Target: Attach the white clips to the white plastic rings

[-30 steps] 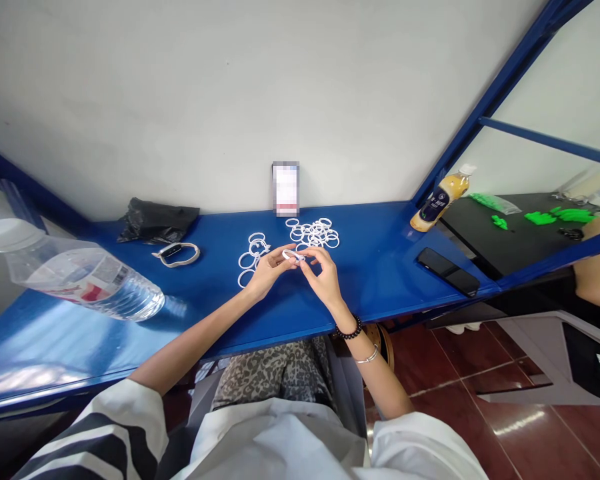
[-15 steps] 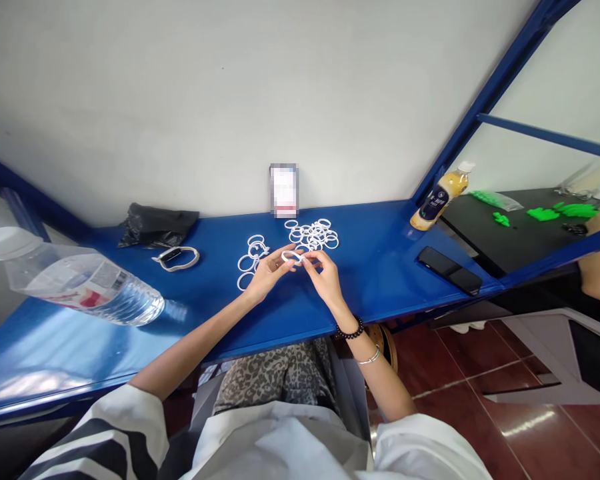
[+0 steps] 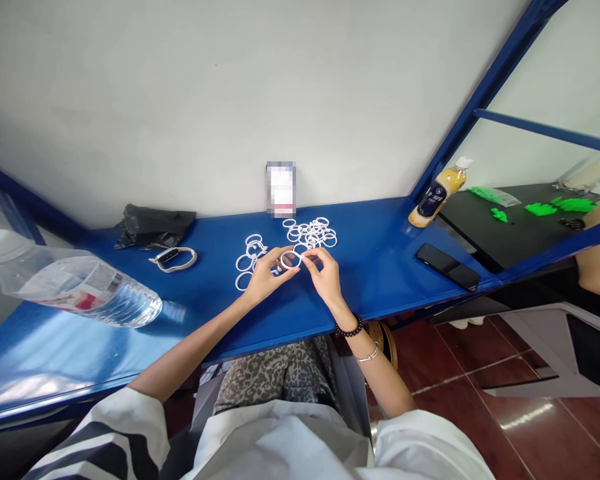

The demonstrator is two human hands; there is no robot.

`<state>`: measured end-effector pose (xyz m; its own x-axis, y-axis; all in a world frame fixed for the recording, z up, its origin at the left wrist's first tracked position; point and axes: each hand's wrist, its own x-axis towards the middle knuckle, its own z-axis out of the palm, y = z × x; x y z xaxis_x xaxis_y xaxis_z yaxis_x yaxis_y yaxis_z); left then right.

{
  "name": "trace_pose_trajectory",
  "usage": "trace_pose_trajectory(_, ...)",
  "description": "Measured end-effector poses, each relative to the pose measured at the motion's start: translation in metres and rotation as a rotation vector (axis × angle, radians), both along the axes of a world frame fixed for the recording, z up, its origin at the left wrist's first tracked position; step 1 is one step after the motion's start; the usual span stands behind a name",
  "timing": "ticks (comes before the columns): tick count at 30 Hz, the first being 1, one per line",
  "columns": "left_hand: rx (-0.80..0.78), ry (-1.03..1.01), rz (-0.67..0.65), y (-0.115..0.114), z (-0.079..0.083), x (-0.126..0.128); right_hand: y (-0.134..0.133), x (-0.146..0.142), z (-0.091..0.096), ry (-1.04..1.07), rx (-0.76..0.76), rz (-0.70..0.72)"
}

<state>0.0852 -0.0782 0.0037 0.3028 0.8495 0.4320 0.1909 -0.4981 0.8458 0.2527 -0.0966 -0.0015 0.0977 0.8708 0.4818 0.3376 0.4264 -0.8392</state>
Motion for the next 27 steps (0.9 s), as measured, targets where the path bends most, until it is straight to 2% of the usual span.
trace_pose_trajectory(16,0.114,0.088,0.081,-0.0007,0.0003,-0.0007,-0.0002,0.0008,0.0005,0.024,-0.011,-0.012)
trace_pose_trajectory(27,0.145,0.118,0.084,0.001,-0.0034,-0.0012,0.0006,0.0022,-0.0018,0.011,-0.014,-0.01)
